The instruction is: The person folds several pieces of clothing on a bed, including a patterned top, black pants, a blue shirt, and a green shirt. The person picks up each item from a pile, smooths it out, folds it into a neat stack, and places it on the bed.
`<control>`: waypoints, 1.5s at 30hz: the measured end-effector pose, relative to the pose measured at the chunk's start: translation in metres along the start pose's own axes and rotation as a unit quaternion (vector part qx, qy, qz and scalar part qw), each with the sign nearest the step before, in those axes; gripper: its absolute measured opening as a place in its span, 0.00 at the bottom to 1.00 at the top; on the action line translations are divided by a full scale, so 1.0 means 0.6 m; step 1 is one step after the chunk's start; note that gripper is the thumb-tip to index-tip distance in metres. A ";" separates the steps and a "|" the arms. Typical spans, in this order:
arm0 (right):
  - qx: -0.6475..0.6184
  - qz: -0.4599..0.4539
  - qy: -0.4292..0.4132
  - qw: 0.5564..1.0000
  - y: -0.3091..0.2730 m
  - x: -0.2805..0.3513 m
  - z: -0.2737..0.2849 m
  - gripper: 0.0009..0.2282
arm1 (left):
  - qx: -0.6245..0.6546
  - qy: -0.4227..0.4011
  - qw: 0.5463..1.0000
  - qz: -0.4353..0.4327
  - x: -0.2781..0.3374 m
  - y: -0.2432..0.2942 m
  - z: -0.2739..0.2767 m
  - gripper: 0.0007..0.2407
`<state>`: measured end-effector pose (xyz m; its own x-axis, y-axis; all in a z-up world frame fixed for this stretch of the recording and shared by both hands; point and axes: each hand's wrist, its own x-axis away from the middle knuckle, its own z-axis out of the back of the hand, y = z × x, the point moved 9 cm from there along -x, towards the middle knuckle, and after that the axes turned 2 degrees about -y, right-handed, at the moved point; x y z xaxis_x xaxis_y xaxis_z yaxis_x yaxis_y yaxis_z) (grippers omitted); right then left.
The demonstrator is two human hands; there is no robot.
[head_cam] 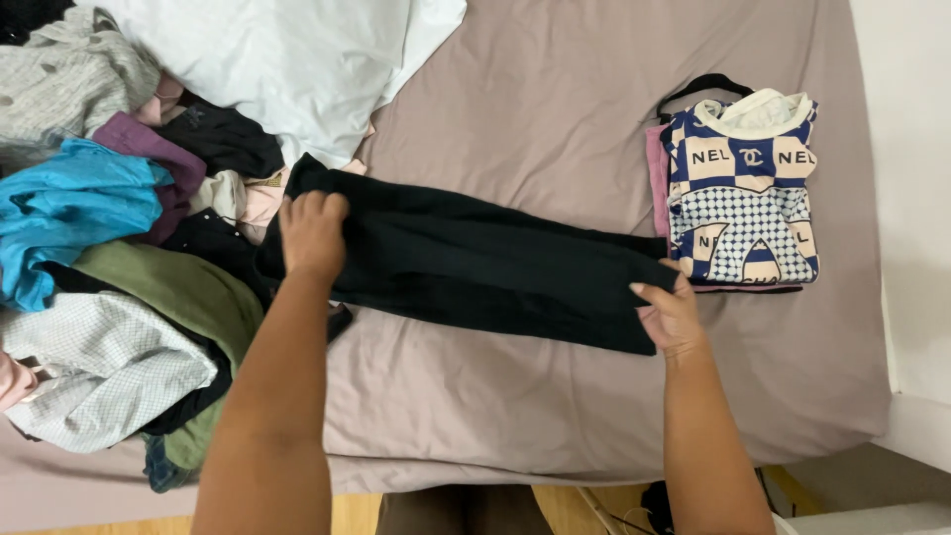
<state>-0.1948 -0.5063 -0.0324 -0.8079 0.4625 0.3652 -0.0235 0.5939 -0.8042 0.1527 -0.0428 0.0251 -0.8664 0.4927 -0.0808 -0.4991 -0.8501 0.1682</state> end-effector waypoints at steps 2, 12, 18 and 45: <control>0.063 0.004 0.064 0.996 0.009 -0.017 0.029 0.17 | -0.012 0.021 1.000 -0.006 -0.016 0.058 0.017 0.14; 0.397 0.076 0.286 0.869 0.039 -0.033 0.182 0.08 | 0.044 -0.169 0.984 -0.032 0.067 0.259 -0.162 0.25; 0.676 0.034 0.329 0.658 -0.012 0.001 0.121 0.30 | 0.020 -0.251 0.968 0.002 0.097 0.281 -0.141 0.39; 0.539 0.180 0.070 0.820 0.140 -0.023 -0.739 0.24 | 0.728 -0.273 0.563 0.282 0.047 -0.100 -0.092 0.25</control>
<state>0.0753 -0.1711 0.1029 -0.8034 0.5954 0.0031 -0.3660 -0.4896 -0.7914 0.1577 0.0119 -0.0413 -0.5496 0.5421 0.6357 0.7373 -0.0430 0.6742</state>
